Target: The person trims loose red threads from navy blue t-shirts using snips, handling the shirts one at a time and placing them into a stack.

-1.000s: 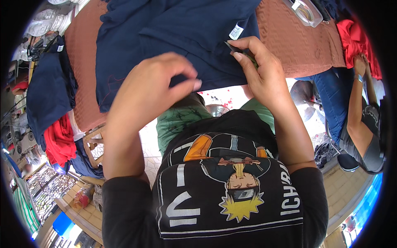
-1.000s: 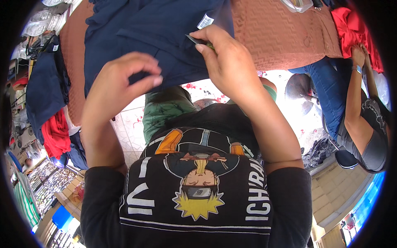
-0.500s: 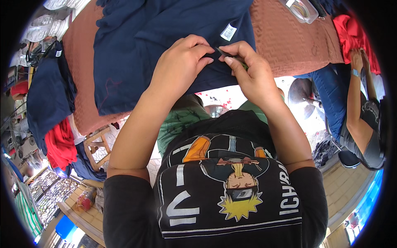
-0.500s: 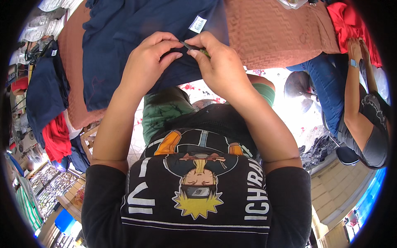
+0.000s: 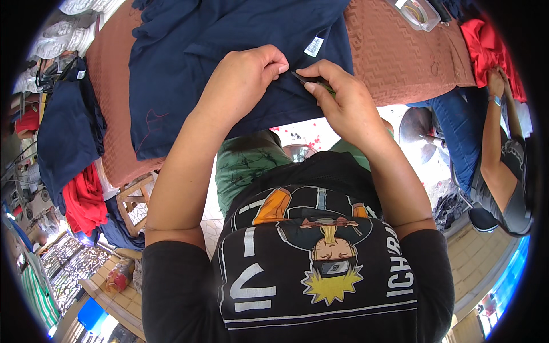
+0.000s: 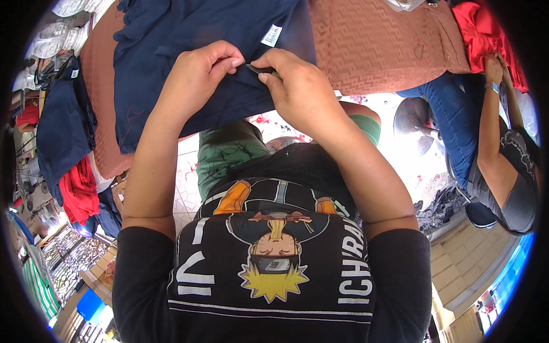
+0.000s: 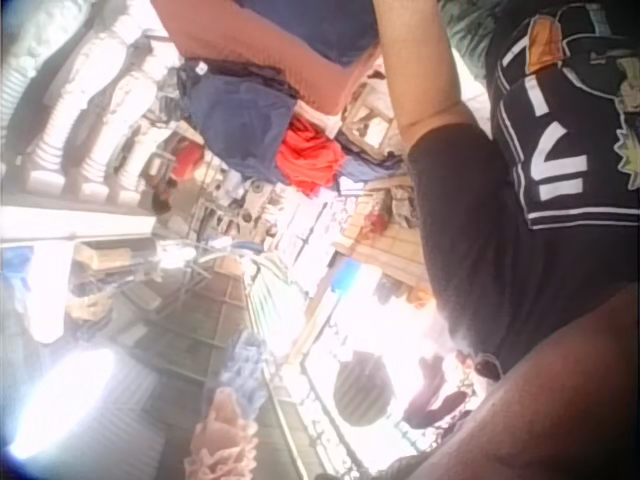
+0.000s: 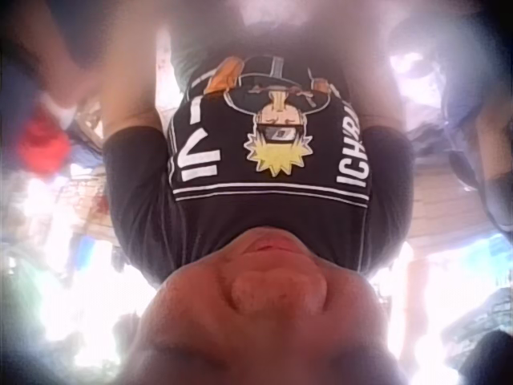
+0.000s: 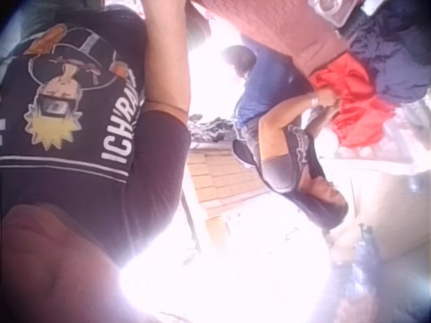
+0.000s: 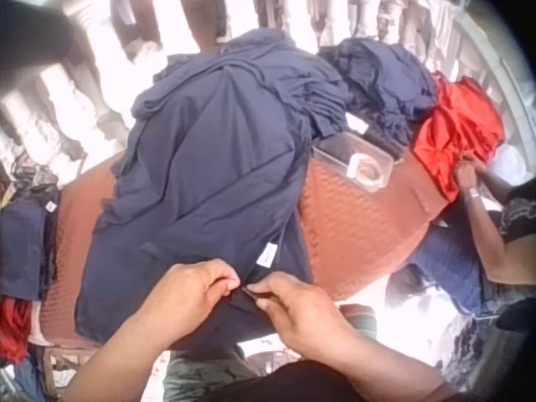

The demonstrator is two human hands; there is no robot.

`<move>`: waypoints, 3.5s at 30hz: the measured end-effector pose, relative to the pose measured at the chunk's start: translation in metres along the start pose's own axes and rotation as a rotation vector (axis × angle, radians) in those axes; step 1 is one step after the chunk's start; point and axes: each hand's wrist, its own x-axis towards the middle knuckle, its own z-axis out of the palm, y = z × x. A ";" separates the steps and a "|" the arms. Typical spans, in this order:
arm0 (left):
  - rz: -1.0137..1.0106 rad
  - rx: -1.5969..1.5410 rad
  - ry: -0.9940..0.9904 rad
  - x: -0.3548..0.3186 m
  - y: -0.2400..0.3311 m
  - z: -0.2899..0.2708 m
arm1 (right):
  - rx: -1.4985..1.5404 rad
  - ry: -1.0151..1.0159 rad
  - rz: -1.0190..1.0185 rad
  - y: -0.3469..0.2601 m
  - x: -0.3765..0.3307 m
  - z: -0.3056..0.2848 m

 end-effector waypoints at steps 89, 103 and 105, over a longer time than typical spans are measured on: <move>0.277 -0.086 0.245 0.042 0.042 0.005 | -0.325 0.205 0.050 0.036 0.014 -0.098; 0.279 -0.081 0.212 0.039 0.023 0.050 | 0.126 0.074 0.296 0.043 0.006 -0.065; 0.203 -0.445 -0.028 0.036 0.020 0.013 | 0.218 0.045 0.409 0.039 0.005 -0.069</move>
